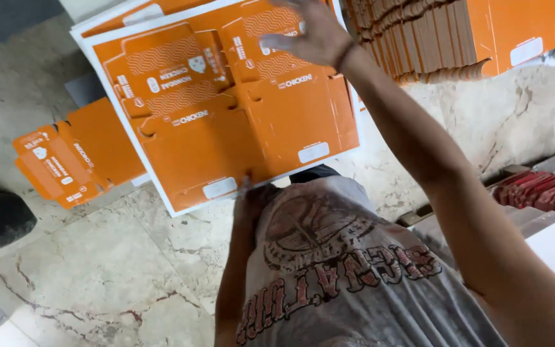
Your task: Manually removing waste material from die-cut cardboard sheets to prepare them for assembly into boxes.
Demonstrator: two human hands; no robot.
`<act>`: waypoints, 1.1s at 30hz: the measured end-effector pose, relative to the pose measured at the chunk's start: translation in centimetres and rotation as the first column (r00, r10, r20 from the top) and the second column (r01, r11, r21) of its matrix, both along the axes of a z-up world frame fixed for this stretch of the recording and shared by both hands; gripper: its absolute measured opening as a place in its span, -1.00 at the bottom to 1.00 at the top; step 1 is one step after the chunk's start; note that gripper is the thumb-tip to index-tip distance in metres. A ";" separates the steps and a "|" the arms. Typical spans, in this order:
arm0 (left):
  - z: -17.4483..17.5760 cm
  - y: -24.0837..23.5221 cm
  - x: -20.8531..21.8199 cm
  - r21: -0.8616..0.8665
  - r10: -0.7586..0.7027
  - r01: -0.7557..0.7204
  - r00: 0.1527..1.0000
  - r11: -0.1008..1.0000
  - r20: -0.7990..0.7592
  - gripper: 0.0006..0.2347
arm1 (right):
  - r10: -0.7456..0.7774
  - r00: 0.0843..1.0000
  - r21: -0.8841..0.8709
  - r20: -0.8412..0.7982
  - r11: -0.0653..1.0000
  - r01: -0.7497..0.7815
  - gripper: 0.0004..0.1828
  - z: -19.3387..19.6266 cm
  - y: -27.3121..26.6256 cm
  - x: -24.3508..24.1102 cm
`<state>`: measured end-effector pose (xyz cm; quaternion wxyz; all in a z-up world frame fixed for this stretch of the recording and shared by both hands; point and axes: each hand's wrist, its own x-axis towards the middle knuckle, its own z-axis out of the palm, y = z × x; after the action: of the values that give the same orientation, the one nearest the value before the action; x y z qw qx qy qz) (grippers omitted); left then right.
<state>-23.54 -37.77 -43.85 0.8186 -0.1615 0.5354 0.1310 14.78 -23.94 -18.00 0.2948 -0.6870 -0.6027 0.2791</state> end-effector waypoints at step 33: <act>5.8 11.1 7.4 0.120 0.565 0.929 0.312 -0.351 -0.764 -0.58 | -0.807 0.525 -0.698 -0.269 0.539 0.471 -0.31 -24.1 -24.1 5.7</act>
<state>-16.17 -26.64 -38.04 0.1342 0.8090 0.5087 0.2622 20.46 -48.02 -42.12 0.3345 -0.8017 -0.0653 0.4910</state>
